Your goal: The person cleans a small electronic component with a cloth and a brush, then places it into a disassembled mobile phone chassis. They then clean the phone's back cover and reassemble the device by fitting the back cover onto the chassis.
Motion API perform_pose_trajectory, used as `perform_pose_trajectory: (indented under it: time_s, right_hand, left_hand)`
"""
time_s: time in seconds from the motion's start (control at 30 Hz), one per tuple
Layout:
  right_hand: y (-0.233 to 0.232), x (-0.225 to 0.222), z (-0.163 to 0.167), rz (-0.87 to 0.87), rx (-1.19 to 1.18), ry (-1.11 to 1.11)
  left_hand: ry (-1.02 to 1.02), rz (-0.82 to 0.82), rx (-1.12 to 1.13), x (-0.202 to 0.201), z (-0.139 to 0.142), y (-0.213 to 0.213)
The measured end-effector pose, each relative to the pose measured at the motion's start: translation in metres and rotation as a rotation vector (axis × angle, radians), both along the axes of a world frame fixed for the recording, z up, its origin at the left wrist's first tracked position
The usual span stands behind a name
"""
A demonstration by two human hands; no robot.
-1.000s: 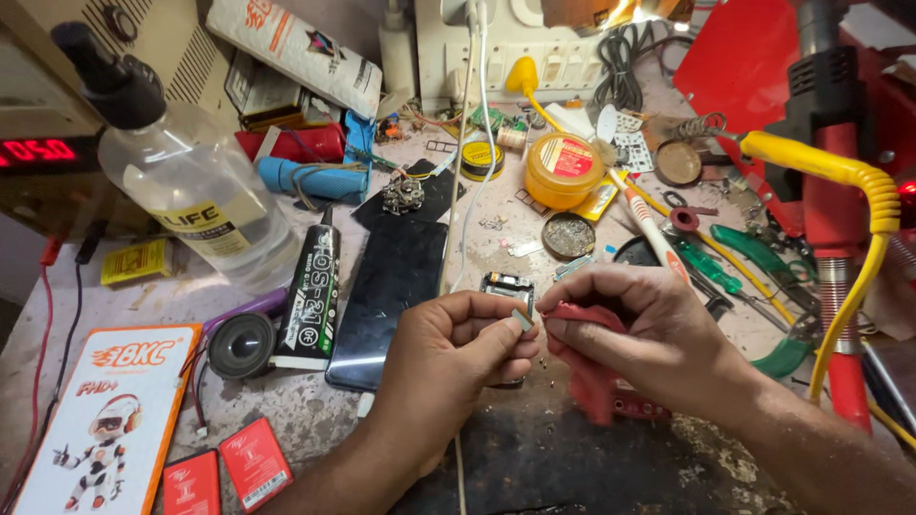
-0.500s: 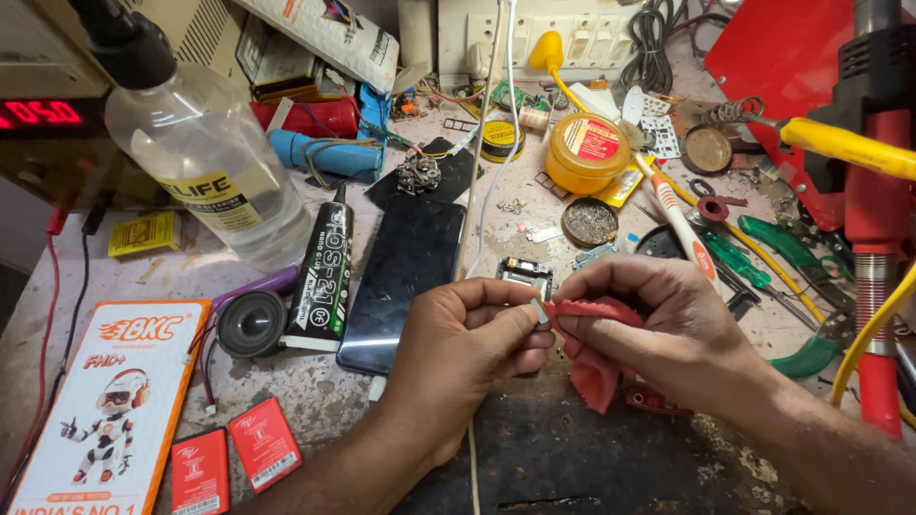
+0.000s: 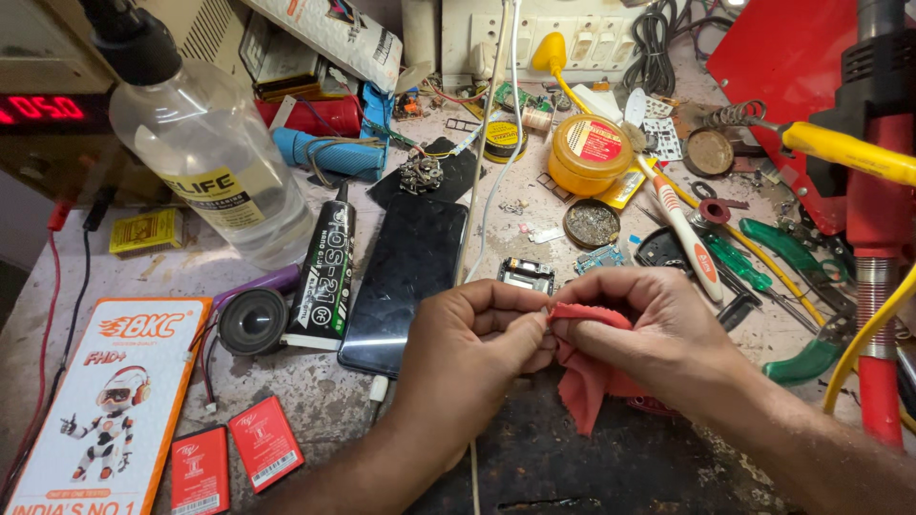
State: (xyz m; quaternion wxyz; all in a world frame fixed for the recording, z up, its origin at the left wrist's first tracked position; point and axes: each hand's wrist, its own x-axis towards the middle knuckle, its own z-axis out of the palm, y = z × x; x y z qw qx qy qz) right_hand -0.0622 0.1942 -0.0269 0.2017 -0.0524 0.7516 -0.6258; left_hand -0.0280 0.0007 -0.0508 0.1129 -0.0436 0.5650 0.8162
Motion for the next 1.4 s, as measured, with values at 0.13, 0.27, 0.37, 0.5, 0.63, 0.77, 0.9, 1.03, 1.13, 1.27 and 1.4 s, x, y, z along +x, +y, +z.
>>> perform_pose_trajectory:
  time_s: [0.13, 0.27, 0.37, 0.5, 0.63, 0.77, 0.9, 1.03, 1.13, 1.27, 1.4]
  right_hand:
    - [-0.001, 0.001, -0.003, 0.043, -0.026, 0.081]
    - [-0.001, 0.001, -0.005, 0.023, -0.154, -0.049]
    - [-0.002, 0.002, -0.007, 0.040, -0.242, -0.088]
    - [-0.002, 0.001, -0.009, 0.062, -0.294, -0.087]
    - [-0.001, 0.000, -0.010, 0.068, -0.313, -0.125]
    - [-0.001, 0.002, -0.008, 0.094, -0.434, -0.196]
    - [-0.002, 0.002, -0.005, 0.082, -0.396, -0.120]
    - [-0.004, 0.002, -0.004, 0.041, -0.361, -0.179]
    - [-0.003, 0.001, -0.006, 0.010, -0.347, -0.174]
    - [-0.001, 0.001, -0.008, 0.056, -0.387, -0.113]
    - [-0.001, 0.000, -0.011, 0.034, -0.376, -0.115]
  left_hand:
    - [0.151, 0.046, -0.156, 0.003, 0.005, 0.003]
    - [0.196, 0.099, -0.317, 0.010, 0.013, 0.003]
    - [0.240, 0.110, -0.335, 0.011, 0.018, 0.003]
    - [0.269, 0.128, -0.316, 0.011, 0.021, 0.004]
    - [0.246, 0.115, -0.345, 0.012, 0.023, 0.004]
    - [0.272, 0.114, -0.369, 0.015, 0.024, 0.005]
    - [0.308, 0.109, -0.259, 0.016, 0.023, 0.006]
    - [0.315, 0.094, -0.317, 0.016, 0.022, 0.006]
    - [0.317, 0.093, -0.335, 0.016, 0.021, 0.007]
    - [0.346, 0.099, -0.350, 0.017, 0.020, 0.007]
    - [0.366, 0.088, -0.375, 0.017, 0.020, 0.008]
